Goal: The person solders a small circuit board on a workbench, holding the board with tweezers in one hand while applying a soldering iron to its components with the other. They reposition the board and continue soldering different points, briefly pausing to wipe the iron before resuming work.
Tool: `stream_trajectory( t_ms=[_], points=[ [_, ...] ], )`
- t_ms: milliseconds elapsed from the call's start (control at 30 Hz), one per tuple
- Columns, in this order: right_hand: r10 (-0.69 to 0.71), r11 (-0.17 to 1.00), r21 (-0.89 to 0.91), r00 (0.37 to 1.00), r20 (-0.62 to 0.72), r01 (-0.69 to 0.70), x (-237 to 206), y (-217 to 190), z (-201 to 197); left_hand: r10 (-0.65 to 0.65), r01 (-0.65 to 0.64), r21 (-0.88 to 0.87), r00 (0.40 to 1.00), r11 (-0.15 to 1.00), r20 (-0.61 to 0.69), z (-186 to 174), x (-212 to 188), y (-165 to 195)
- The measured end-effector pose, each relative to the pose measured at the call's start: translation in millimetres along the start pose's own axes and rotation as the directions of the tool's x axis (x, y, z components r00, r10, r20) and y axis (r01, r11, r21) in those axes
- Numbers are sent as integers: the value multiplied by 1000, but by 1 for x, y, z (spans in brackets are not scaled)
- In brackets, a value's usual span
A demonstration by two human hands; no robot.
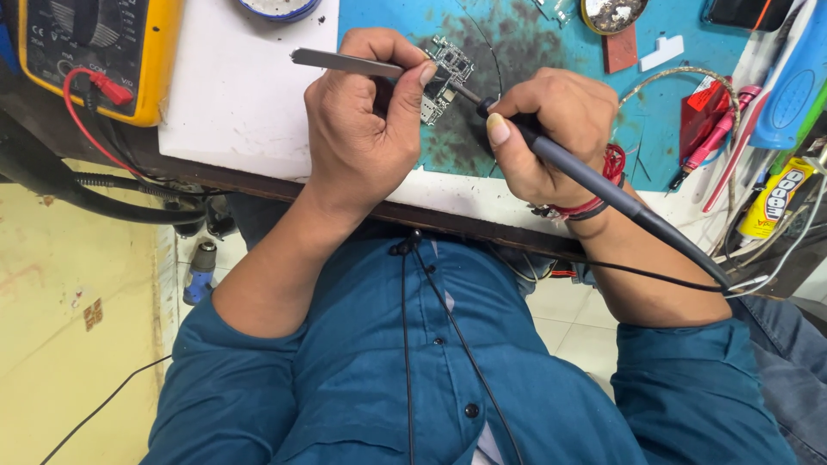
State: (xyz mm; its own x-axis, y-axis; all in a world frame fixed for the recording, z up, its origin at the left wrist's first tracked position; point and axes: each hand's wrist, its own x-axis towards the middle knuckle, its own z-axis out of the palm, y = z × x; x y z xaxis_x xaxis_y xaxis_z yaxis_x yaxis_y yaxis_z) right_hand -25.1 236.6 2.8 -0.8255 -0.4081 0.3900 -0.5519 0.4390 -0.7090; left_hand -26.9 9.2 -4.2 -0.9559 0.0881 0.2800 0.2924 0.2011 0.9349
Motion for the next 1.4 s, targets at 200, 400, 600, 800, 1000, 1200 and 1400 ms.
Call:
stream_trajectory(
  t_ms=[200,400,600,800,1000,1200,1400],
  points=[
    [-3,1000,2,1000,2,3,1,-1,-1,-3,3,2,1000,1000,-1,0,0,1],
    [-5,1000,7,1000,4,5,2,-2,-1,-4,4,6,1000,1000,-3,0,0,1],
    [-5,1000,1,1000,5,5,2,-2,-1,4,-4,13,1000,1000,-10,0,0,0],
    [-8,1000,-7,1000,6,8,2,-2,-2,6,-6,10,1000,1000,-5,0,0,0],
    [3,1000,-12,1000,10,-3,2,-3,-2,4,-4,18,1000,1000,-4,0,0,-1],
    [1,1000,-7,1000,10,-1,3,-3,-3,8,-8,12,1000,1000,2,0,0,-2],
    [5,1000,-14,1000,9,-5,3,-4,-2,11,-11,19,1000,1000,6,0,0,-4]
  ],
)
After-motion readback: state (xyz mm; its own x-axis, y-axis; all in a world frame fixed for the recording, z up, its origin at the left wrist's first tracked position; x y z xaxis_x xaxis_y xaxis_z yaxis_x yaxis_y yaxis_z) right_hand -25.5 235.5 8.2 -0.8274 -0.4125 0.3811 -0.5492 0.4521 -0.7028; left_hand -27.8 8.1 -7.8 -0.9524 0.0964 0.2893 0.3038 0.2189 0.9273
